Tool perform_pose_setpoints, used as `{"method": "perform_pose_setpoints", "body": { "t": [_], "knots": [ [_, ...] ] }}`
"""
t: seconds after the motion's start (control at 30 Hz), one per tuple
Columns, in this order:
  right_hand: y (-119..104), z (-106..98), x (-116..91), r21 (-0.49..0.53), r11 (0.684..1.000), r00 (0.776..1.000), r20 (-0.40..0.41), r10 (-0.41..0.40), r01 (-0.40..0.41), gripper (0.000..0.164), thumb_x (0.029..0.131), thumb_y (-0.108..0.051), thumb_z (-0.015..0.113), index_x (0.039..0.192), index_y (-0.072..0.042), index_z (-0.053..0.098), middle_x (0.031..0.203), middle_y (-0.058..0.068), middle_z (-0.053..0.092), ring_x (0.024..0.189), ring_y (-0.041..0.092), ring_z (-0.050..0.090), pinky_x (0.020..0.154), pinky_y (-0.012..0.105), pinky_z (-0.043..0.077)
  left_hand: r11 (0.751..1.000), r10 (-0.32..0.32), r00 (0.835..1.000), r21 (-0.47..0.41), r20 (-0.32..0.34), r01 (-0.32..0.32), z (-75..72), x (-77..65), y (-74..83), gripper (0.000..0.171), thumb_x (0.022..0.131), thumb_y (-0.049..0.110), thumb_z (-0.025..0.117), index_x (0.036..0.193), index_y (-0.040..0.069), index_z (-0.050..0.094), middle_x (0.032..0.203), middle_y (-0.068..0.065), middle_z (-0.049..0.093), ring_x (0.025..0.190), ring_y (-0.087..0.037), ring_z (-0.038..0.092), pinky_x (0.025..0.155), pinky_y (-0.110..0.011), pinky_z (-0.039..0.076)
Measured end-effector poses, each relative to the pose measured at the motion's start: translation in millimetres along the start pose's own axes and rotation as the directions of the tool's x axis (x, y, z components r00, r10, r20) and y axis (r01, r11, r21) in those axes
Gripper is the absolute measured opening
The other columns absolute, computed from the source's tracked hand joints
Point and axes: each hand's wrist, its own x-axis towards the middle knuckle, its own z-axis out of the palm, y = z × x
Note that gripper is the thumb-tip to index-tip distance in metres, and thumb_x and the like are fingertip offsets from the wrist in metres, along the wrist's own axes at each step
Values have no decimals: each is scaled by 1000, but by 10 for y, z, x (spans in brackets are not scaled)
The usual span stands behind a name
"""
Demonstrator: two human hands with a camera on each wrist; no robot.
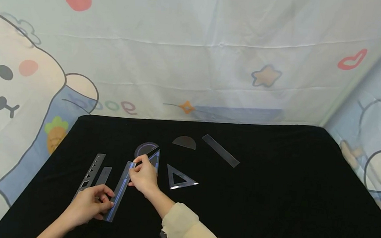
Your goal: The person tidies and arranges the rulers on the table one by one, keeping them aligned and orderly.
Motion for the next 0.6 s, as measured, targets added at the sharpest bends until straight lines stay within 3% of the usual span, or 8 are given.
{"method": "perform_pose_setpoints", "body": {
  "t": [0.4, 0.6],
  "knots": [
    [5, 121, 51, -69, 998, 1000, 16, -8, 9, 22, 81, 0, 61, 99, -10, 52, 74, 1, 52, 47, 11, 56, 45, 24, 52, 996, -51, 997, 64, -57, 55, -28, -52, -17, 23, 73, 4, 69, 94, 6, 59, 73, -4, 55, 55, -15, 58, 47, -25, 52],
    [-16, 172, 76, -186, 981, 999, 21, -45, 48, 23, 80, -1, 62, 98, -11, 53, 71, -1, 54, 42, 7, 53, 41, 21, 49, 992, -75, 994, 98, -76, 82, -48, -79, -26, 22, 74, 5, 70, 93, 7, 59, 71, -2, 55, 54, -14, 58, 47, -24, 51]
  ]
}}
